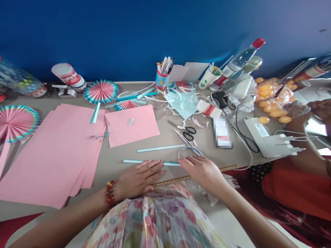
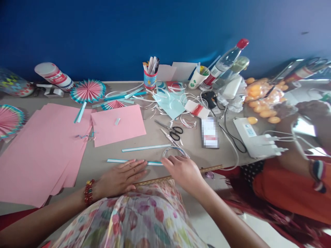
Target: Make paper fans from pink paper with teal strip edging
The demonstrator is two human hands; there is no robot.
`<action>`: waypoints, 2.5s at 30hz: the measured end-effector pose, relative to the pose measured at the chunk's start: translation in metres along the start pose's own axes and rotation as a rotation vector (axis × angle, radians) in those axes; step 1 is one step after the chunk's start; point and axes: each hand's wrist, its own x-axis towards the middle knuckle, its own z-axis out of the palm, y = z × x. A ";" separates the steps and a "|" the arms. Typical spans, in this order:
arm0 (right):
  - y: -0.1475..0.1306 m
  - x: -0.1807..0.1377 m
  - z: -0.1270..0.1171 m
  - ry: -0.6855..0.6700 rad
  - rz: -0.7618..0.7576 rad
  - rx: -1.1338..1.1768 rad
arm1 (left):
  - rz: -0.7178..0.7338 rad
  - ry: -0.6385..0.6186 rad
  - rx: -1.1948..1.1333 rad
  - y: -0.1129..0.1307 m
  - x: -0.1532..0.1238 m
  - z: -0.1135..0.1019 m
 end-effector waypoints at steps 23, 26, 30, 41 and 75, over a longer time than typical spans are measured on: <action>-0.014 0.010 0.000 -0.184 0.076 -0.034 | 0.003 0.005 0.079 0.006 0.025 -0.013; -0.015 0.013 -0.003 -0.222 0.131 -0.019 | 0.054 0.003 0.046 0.004 0.033 -0.016; -0.013 0.013 -0.005 -0.257 0.200 -0.020 | 0.082 -0.021 0.005 0.001 0.040 -0.016; -0.007 0.009 -0.005 -0.208 0.179 0.124 | 0.092 -0.035 0.041 0.000 0.050 -0.018; -0.012 0.017 -0.004 -0.230 0.192 0.023 | 0.140 -0.034 0.013 -0.002 0.068 -0.023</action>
